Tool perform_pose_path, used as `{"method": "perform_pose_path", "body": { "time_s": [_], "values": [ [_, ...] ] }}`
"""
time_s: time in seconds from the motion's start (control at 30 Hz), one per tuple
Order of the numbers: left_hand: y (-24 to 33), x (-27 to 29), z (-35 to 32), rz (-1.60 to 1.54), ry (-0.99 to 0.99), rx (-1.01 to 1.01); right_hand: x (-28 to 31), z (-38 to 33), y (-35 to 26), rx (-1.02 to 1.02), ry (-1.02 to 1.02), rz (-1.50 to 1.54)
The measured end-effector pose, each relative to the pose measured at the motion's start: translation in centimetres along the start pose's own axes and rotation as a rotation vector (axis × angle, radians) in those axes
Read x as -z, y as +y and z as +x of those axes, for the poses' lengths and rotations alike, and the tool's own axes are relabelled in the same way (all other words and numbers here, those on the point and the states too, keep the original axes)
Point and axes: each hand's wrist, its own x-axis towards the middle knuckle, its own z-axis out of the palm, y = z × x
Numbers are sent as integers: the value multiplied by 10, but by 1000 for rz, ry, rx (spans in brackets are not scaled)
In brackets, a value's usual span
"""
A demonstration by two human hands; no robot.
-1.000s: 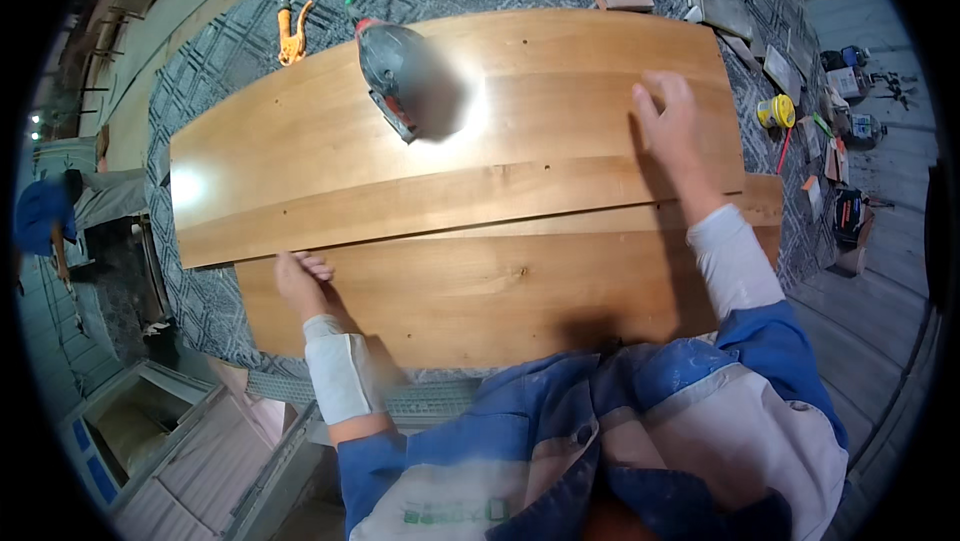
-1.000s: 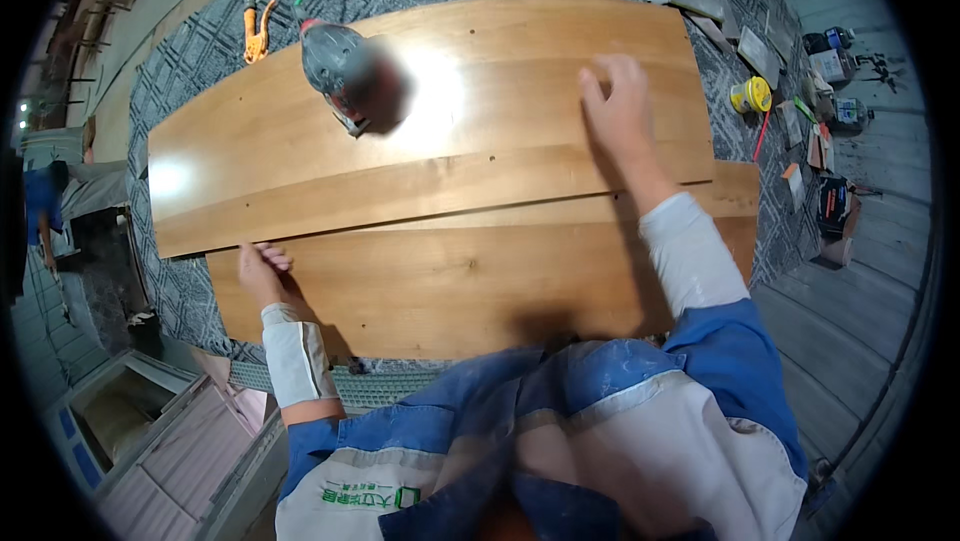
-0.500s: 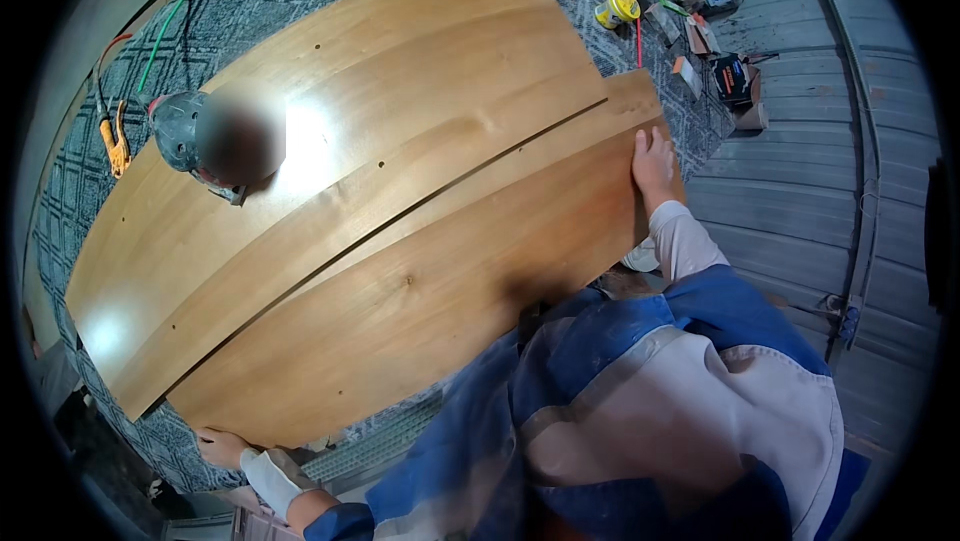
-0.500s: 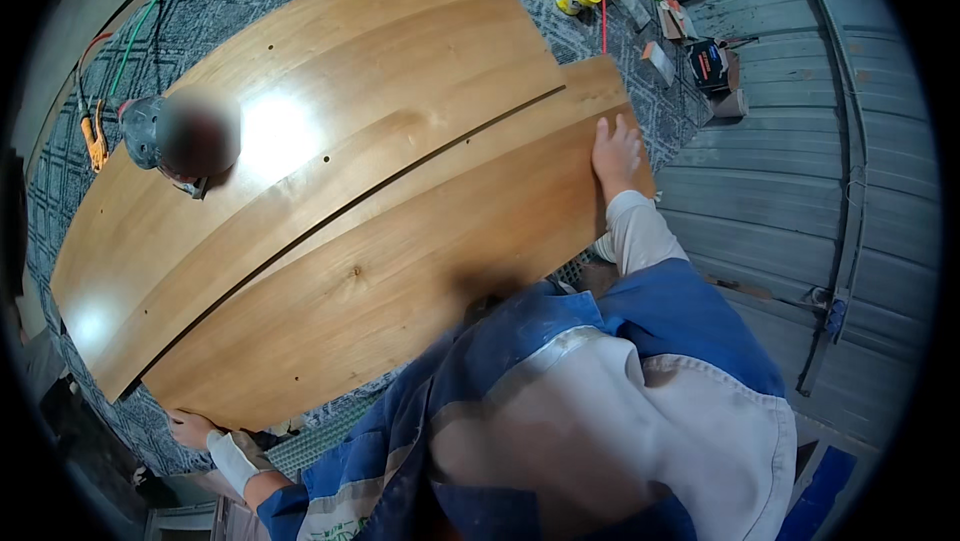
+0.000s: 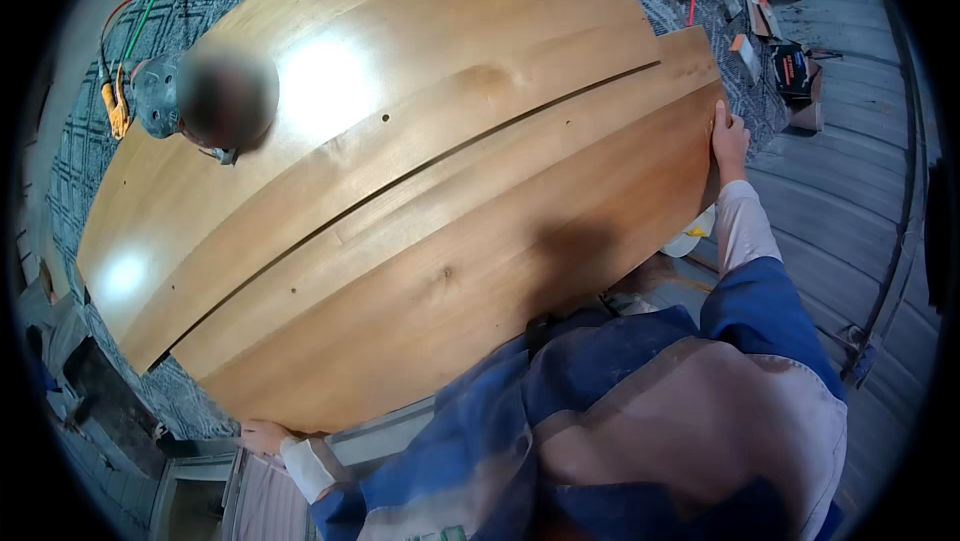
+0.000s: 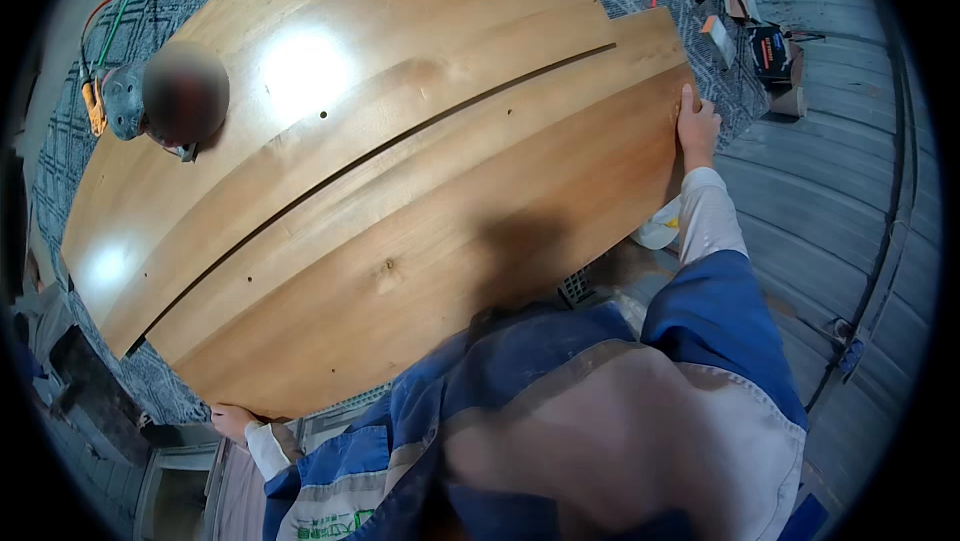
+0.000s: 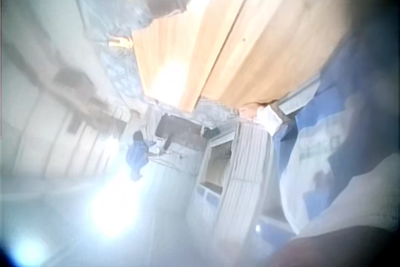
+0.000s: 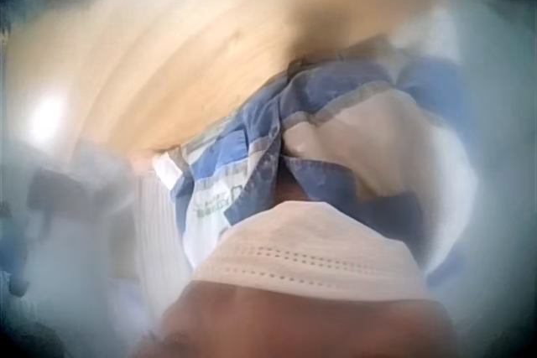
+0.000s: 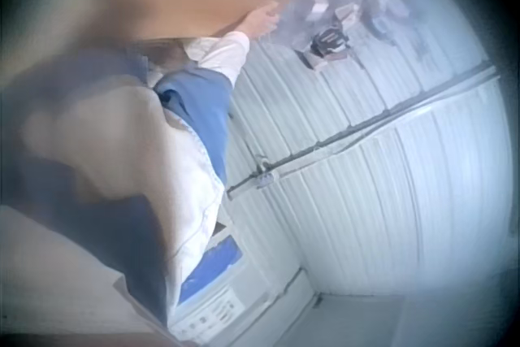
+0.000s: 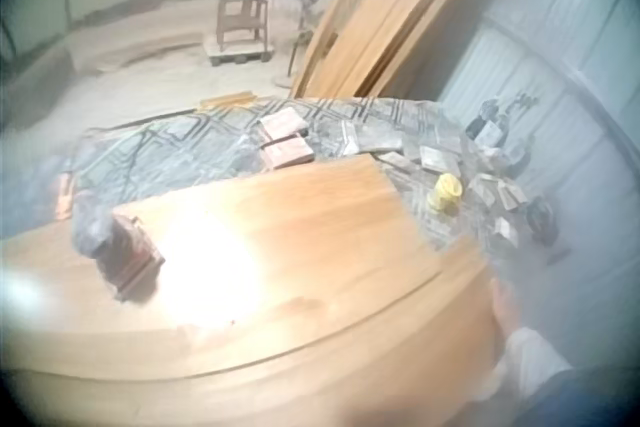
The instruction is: The person sands two curved wooden boards using an electric orbital sander and a sanding block, then wipes the surfaces with a cloth.
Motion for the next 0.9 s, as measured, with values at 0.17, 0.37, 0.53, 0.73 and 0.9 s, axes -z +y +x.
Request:
{"method": "perform_pose_path", "body": {
  "time_s": [0.17,0.37,0.53,0.73,0.9],
  "values": [
    [-34,2,13,-291,-119,254,11,-32,10,94,-3,20],
    [28,60,30,-95,-439,231,19,-32,22,95,13,-81],
    [140,181,62,-1066,-193,279,46,-137,-131,847,76,315],
    [224,217,105,-1005,-193,83,48,-225,-243,1393,-169,276],
    [229,222,109,-907,-200,102,45,-218,-255,1454,-118,281]
  ]
}}
